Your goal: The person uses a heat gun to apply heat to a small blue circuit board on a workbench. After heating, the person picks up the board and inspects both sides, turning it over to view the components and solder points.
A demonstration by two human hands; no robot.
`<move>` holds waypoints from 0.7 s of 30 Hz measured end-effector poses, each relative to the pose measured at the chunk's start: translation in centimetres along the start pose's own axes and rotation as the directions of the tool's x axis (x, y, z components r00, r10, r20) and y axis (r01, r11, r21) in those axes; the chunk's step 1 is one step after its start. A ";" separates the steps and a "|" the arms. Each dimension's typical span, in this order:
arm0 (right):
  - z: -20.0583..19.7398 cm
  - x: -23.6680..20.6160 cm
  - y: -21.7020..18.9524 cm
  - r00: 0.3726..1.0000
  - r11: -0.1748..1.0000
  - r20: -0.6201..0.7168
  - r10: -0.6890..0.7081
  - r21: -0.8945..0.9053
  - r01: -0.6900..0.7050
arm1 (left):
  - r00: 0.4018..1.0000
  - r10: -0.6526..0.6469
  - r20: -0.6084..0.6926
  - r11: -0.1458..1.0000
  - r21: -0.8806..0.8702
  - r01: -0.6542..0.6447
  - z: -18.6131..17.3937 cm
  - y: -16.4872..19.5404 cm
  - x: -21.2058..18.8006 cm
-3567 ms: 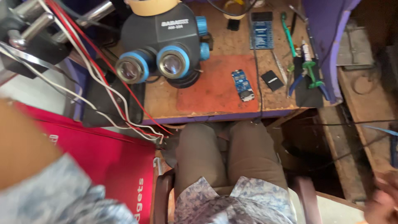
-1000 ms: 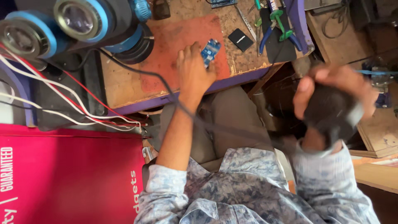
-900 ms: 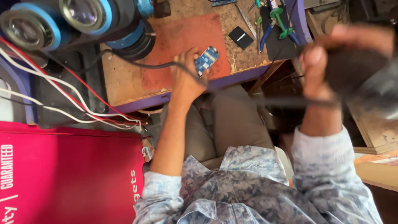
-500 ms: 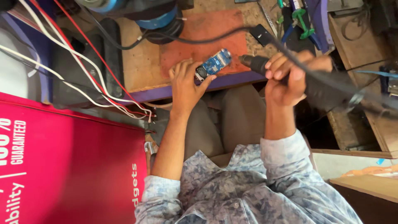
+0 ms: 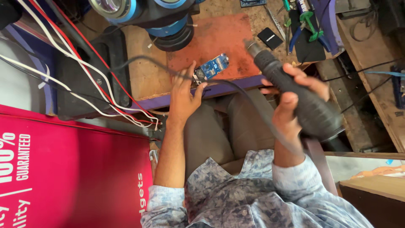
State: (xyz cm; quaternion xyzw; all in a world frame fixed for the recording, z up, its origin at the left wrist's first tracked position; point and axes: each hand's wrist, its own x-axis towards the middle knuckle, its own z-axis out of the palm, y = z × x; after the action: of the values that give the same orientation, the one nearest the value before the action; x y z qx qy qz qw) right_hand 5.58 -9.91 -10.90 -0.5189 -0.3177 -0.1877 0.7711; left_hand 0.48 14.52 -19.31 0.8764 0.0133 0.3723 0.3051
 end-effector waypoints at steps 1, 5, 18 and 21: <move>0.1 -0.9 -0.5 0.998 0.999 0.048 0.036 -0.009 -0.035 | 1.000 -0.001 -0.013 1.000 -0.011 0.001 0.1 -0.2 -0.1; -0.1 -3.7 -0.7 0.975 0.996 0.205 0.087 -0.002 -0.089 | 0.997 -0.036 -0.066 0.997 -0.063 0.032 0.6 -0.6 -0.3; -0.7 -7.4 3.2 0.938 0.996 0.346 0.026 0.069 -0.054 | 0.998 -0.022 -0.060 0.983 -0.183 0.011 -0.2 0.2 -0.4; -0.3 -7.5 3.8 0.943 0.997 0.330 0.040 0.045 -0.059 | 0.998 -0.025 -0.062 0.980 -0.200 0.012 -0.2 -0.1 -0.2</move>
State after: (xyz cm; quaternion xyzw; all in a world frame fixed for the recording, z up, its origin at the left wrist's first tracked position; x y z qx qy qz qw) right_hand 2.53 -8.98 -18.67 -0.5295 -0.4339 -0.0703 0.7256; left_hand 0.20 14.63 -19.35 0.8287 -0.0061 0.3970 0.3944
